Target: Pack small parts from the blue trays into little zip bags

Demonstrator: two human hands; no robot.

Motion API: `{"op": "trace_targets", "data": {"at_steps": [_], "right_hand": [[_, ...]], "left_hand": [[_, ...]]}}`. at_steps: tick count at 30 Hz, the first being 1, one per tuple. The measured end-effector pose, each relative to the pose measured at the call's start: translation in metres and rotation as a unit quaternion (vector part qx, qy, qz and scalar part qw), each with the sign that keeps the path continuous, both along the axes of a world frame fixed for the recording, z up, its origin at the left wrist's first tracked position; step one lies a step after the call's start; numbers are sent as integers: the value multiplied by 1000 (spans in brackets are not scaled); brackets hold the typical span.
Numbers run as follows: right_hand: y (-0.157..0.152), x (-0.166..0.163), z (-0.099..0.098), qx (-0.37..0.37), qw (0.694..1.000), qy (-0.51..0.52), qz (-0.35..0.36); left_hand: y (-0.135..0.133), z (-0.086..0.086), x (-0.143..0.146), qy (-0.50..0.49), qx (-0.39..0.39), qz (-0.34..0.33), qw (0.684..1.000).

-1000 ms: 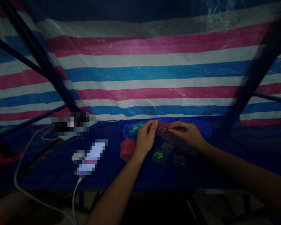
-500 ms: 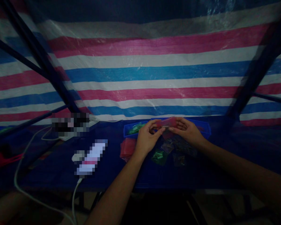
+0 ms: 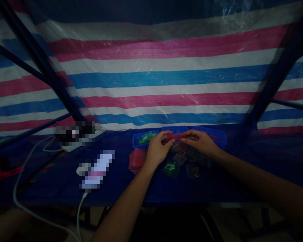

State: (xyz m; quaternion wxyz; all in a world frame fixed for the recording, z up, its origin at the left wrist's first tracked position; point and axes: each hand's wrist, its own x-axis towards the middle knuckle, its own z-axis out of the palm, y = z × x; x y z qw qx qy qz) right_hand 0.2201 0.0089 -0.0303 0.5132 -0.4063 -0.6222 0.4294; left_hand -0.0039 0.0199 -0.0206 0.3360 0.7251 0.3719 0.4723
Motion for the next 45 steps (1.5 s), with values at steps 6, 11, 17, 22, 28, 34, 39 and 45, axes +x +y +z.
{"op": "trace_targets", "data": {"at_steps": [6,11,17,22,28,34,39,45], "right_hand": [[-2,0,2,-3,1000,18,-12],[-3,-2,3,-4,1000,13,6],[-2,-1,3,9,998,1,-58],[2,1,1,61,986,36,-149],[-15,-12,14,45,999,18,4],[-14,-11,15,54,997,31,-52],[-4,-9,6,78,992,60,-74],[-3,-7,3,10,998,59,-32]], "left_hand": [[1,0,0,1,11,6,1000],[1,-1,0,2,-7,-2,1000],[-3,6,0,39,61,53,996],[-14,15,4,63,130,63,987],[-23,17,10,108,130,-34,985],[-15,15,3,103,105,58,987],[-15,12,5,16,36,1,999],[-14,12,6,20,64,15,998]]}}
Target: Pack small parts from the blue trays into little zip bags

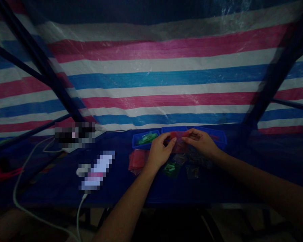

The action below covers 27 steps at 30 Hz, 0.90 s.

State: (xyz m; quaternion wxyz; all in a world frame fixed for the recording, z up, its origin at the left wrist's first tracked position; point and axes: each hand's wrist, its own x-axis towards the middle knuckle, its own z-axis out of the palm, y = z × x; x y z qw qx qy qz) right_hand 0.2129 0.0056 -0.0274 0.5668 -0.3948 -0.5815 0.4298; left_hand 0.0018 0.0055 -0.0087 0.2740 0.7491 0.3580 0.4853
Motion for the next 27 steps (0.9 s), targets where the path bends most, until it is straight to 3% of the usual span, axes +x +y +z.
{"op": "trace_targets", "data": {"at_steps": [5,9,13,17,20,27], "right_hand": [[3,2,-1,18,997,29,-74],[-7,-5,7,18,1000,6,3],[-15,-10,13,19,997,-12,76],[-9,-4,9,35,999,-21,-6],[-3,1,5,57,997,-15,-56],[-3,1,3,27,999,-38,22]], "left_hand": [[-4,6,-1,39,72,20,996],[-8,7,3,82,76,-30,993],[-5,4,1,93,58,-7,994],[0,1,-3,57,22,29,998],[1,-1,-3,26,-6,16,1000],[2,-4,-2,23,-49,-37,998]]}}
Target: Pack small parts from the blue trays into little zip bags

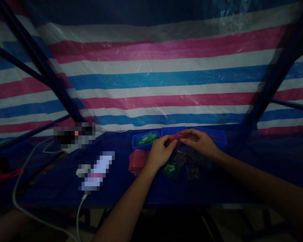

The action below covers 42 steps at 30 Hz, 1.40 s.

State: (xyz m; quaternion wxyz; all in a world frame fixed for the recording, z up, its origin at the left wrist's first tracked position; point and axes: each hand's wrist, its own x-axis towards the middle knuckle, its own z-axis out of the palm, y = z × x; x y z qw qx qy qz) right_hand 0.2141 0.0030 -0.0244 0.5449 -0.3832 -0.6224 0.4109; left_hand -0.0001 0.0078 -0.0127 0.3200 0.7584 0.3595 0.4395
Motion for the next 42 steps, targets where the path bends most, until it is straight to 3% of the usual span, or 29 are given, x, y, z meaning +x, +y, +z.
{"op": "trace_targets", "data": {"at_steps": [7,12,20,23,28,30,35,39,42], "right_hand": [[2,1,-4,-12,999,-22,47],[-2,1,1,-9,999,-28,39],[-5,0,2,-13,999,-12,44],[-4,0,2,-13,999,-19,23],[4,3,1,3,997,25,-71],[5,3,1,8,995,37,-92],[-3,-1,4,10,1000,-1,-9],[-9,-4,7,12,998,-43,33],[-5,-2,7,21,999,-26,-15]], "left_hand": [[-2,3,0,9,22,-10,1000],[-4,8,0,-2,72,2,997],[-4,10,1,-27,71,-30,997],[-1,6,1,-28,73,-3,997],[3,1,-1,-16,96,78,992],[1,1,0,10,103,62,993],[-8,3,6,46,88,-47,994],[-7,4,5,75,84,-24,993],[-4,4,1,73,60,8,996]]}}
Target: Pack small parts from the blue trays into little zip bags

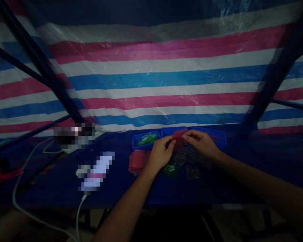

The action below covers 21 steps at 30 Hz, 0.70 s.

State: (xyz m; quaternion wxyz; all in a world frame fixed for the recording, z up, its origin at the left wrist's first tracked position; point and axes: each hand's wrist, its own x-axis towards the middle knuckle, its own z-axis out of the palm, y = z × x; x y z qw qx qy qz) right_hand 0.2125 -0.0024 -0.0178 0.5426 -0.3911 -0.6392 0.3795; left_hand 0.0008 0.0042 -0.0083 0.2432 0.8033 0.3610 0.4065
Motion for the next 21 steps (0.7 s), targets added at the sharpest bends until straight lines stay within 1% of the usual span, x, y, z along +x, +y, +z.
{"op": "trace_targets", "data": {"at_steps": [3,5,7,10,12,15,18,20,21], "right_hand": [[6,3,-1,26,997,36,-70],[7,4,-1,38,993,55,-95],[7,3,-1,28,994,66,-84],[4,0,-1,-22,998,53,-19],[2,0,-2,-42,998,40,6],[4,1,-4,-37,999,31,-4],[8,5,-6,-27,998,33,-51],[9,6,-5,-23,996,31,-76],[9,6,-5,-24,996,30,-78]], "left_hand": [[2,-1,-2,-22,-22,18,999],[3,-1,-2,-44,-36,15,998],[3,-3,-1,-68,-47,-5,997],[3,-4,1,-90,-59,-45,993],[3,-4,2,-90,-56,-53,993],[1,-1,2,-89,-8,-6,996],[-3,5,2,-81,72,38,993],[-6,7,3,-60,102,32,992],[-7,7,4,-46,105,21,993]]}}
